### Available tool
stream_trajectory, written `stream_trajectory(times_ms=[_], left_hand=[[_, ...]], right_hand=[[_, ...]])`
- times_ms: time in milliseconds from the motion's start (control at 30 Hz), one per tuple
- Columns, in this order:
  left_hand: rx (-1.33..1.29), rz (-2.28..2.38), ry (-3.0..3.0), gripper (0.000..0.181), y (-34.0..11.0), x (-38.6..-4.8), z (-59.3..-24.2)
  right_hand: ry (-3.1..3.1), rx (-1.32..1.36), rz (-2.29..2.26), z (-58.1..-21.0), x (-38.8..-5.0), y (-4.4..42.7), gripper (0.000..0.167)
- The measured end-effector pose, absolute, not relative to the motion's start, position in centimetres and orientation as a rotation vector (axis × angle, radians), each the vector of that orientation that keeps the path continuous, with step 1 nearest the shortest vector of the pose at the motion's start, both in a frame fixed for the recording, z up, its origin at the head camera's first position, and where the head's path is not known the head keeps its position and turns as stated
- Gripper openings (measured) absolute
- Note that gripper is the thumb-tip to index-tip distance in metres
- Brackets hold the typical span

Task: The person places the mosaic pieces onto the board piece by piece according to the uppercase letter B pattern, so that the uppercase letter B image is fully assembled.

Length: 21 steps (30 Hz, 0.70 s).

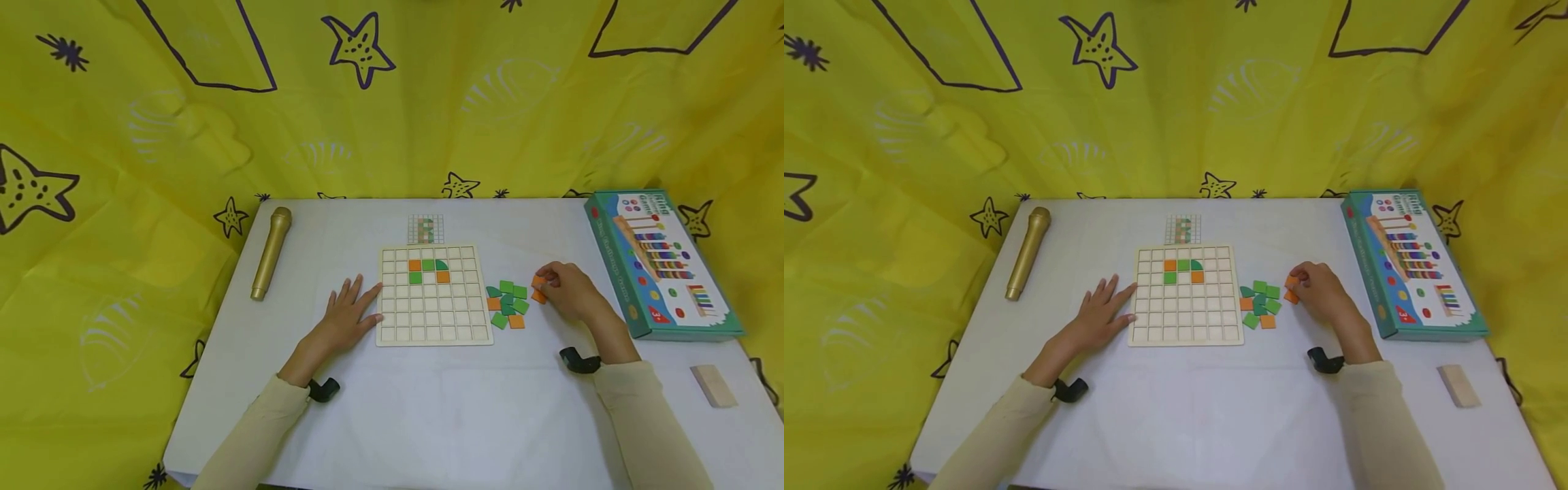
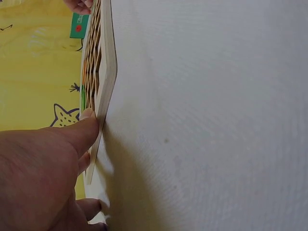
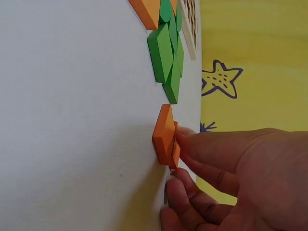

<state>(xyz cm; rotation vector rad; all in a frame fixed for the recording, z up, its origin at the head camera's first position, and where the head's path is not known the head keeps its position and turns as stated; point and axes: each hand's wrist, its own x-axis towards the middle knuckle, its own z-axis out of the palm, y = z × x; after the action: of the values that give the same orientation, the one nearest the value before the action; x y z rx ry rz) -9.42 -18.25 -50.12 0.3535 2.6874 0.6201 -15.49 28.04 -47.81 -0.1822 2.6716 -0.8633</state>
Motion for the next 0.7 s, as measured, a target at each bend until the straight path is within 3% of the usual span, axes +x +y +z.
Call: stream_trajectory(times_ms=[700], left_hand=[[0.364, 0.642, 2.698, 0.068, -18.2, -9.3, -49.9]], right_hand=[[2.628, -0.185, -0.894, -48.3, -17.4, 28.2, 0.035]])
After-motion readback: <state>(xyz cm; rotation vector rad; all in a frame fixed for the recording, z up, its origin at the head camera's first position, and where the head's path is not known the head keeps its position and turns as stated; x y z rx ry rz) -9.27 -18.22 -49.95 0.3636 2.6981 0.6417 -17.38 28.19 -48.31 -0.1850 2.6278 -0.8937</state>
